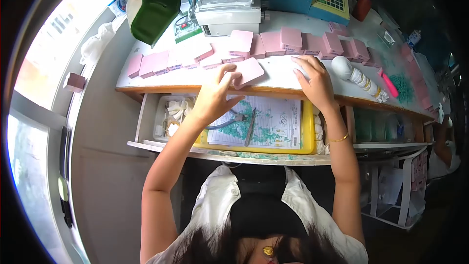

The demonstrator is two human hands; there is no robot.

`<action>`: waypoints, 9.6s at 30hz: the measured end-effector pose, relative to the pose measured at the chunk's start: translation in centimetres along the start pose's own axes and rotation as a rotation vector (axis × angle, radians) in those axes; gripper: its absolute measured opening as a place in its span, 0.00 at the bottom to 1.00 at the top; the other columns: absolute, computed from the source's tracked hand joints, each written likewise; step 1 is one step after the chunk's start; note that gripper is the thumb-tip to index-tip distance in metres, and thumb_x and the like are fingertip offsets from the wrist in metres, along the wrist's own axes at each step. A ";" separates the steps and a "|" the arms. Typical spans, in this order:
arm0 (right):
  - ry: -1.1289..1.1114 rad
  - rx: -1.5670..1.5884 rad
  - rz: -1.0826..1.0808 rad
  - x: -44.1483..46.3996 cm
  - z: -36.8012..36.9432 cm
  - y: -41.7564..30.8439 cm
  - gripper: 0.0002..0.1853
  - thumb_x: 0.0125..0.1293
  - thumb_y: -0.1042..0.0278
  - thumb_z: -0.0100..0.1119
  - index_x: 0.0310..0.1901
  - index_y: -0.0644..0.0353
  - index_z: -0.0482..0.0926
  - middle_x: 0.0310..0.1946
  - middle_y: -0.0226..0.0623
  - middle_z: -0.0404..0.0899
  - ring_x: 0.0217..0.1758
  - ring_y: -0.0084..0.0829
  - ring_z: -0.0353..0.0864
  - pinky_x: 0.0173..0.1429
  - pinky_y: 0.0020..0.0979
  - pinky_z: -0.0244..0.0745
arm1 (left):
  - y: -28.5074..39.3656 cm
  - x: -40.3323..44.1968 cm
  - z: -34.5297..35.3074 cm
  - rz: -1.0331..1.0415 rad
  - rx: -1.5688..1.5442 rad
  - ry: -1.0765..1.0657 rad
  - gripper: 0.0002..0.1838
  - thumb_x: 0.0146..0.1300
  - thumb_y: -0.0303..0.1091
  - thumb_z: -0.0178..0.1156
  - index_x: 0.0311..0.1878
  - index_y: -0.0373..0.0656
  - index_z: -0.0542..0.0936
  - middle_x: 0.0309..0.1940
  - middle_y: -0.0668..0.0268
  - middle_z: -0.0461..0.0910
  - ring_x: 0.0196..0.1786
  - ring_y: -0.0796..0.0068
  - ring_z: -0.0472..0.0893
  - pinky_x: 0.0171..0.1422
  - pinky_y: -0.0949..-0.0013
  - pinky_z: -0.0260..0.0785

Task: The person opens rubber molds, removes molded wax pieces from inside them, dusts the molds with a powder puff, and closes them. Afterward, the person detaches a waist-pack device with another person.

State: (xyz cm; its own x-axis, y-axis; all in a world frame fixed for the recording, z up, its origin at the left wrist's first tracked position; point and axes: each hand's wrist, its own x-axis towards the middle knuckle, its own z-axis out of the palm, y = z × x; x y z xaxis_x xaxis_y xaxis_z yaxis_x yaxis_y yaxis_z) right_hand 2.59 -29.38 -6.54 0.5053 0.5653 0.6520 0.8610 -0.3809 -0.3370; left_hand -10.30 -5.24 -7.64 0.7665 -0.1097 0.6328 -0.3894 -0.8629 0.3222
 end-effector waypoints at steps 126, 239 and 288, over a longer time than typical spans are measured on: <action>-0.007 -0.233 -0.018 -2.4 1.4 -1.5 0.20 0.58 0.62 0.58 0.51 0.62 0.73 0.50 0.41 0.72 0.54 0.42 0.70 0.61 0.41 0.64 | -3.6 8.1 -0.7 -0.139 0.685 0.090 0.41 0.61 0.45 0.58 0.68 0.28 0.52 0.70 0.40 0.44 0.73 0.48 0.49 0.73 0.51 0.41; 0.106 -0.089 0.141 1.0 -13.0 5.1 0.15 0.46 0.75 0.68 0.25 0.62 0.66 0.46 0.42 0.70 0.40 0.39 0.76 0.46 0.33 0.72 | 0.8 4.1 3.3 0.167 0.116 0.150 0.42 0.46 0.33 0.70 0.67 0.47 0.63 0.65 0.50 0.60 0.64 0.51 0.64 0.65 0.54 0.58; 0.131 -0.197 -0.359 -1.8 0.8 -6.6 0.13 0.49 0.78 0.61 0.40 0.62 0.80 0.46 0.42 0.78 0.48 0.41 0.77 0.54 0.39 0.72 | 2.4 1.0 2.2 -0.527 -2.166 -0.381 0.32 0.55 0.34 0.60 0.64 0.42 0.64 0.61 0.54 0.66 0.61 0.64 0.70 0.67 0.54 0.61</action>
State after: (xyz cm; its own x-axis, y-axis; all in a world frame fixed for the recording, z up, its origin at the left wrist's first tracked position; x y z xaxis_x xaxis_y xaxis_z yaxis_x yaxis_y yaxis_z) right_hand -3.99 -27.27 -6.06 0.1527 0.5944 0.7895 0.9470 -0.3164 0.0550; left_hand -9.34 -8.51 -7.85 0.8827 -0.4124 0.2254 0.2264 0.7935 0.5649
